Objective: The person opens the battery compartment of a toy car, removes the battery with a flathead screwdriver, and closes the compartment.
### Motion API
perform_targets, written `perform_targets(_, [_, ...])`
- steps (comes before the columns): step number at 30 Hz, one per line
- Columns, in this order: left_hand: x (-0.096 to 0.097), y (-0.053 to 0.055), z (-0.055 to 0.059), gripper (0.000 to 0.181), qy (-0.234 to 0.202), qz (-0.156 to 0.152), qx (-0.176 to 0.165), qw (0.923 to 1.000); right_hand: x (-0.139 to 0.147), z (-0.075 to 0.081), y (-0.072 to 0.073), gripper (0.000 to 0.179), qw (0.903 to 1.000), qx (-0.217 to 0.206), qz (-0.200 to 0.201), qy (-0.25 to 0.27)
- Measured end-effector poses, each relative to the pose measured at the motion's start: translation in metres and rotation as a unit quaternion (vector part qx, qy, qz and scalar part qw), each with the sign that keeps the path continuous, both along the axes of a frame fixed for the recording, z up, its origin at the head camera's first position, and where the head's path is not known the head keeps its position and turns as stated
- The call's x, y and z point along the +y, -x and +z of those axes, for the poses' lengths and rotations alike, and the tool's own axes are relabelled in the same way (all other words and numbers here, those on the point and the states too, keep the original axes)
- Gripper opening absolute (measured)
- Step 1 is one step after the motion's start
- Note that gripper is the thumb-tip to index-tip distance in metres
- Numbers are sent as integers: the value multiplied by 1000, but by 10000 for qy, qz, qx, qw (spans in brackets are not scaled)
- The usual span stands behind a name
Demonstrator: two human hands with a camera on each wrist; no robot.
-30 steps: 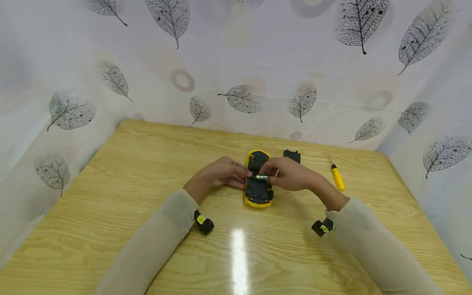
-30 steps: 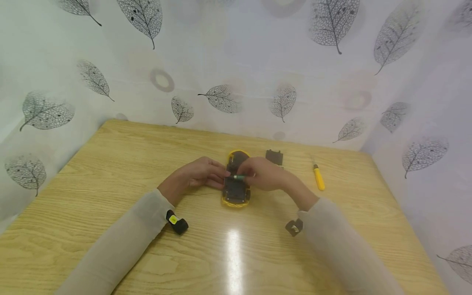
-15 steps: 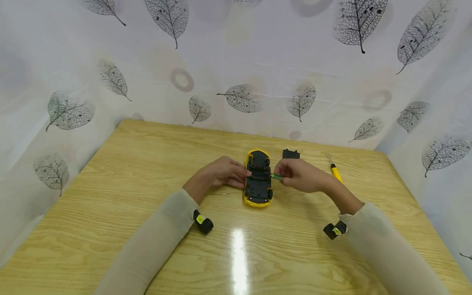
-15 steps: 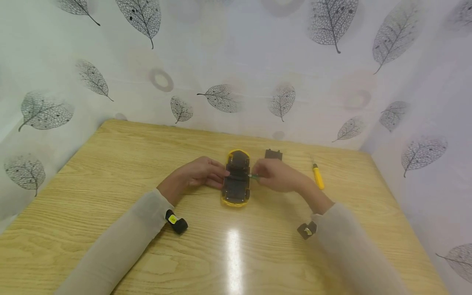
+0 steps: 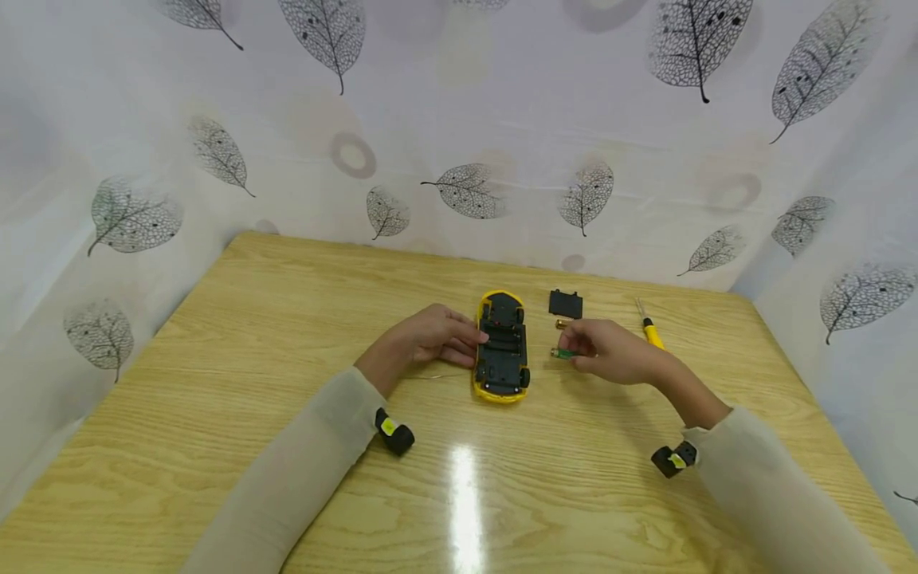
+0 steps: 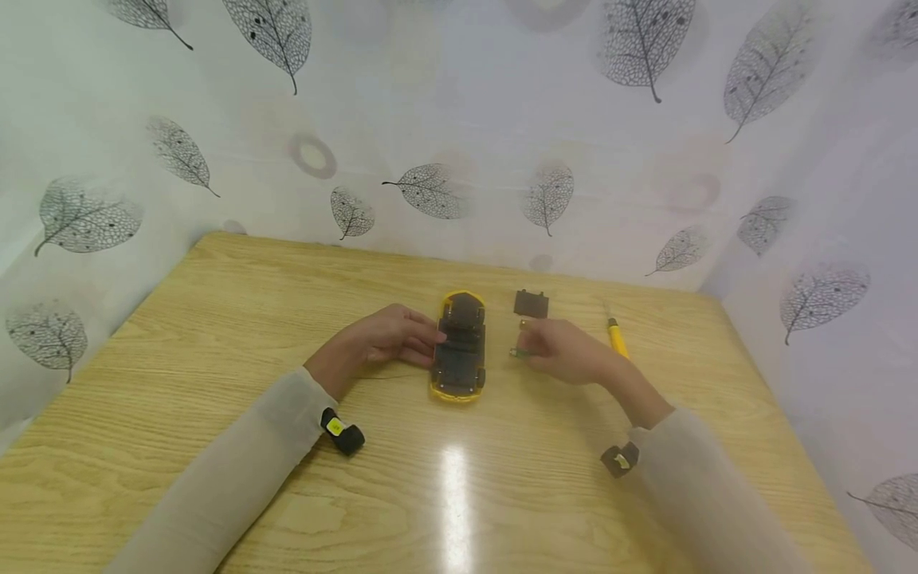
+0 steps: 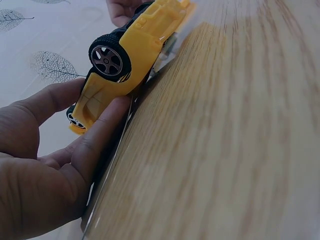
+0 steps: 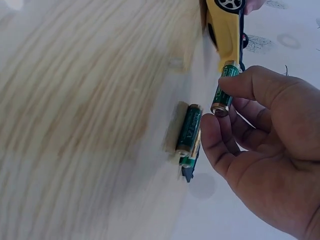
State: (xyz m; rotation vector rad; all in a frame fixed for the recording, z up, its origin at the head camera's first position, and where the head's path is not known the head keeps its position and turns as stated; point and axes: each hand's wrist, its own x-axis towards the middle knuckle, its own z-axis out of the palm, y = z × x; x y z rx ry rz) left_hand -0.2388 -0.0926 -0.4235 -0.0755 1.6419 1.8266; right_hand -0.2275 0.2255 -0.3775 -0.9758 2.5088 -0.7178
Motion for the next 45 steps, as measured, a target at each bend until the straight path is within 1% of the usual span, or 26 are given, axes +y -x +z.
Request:
perform_targets(4, [0,-1,-1,31,4,1,-11,10000,6,-4,-2,15,9998,30,-123,-142])
perform_targets(9, [1,-1,-3,32,-8,-5,-4,10000,12,-8,-4,14,9998,29,-108,-175])
perform_targets(16, [1,0,-3,31,-17,1,0,10000,18,-13,-4,14,9994,-13,-98,-344])
perform_targets(24, [0,-1,-2,31,-9,27,-31,10000,20,-15,-3,14,9997,75,-39,-216])
perform_targets(28, [0,-1,-2,32,-15,9,7,10000,19,-17,-2,14,9995,75,-77,-283])
perform_targets(34, [0,0,0,31,-10,16,22,10000,19,-15,-3,13,9995,95,-25,-296])
perform_targets(45, [0,-1,2,29,3,13,-32,10000,21,-11,-4,15,9996,24,-124,-251])
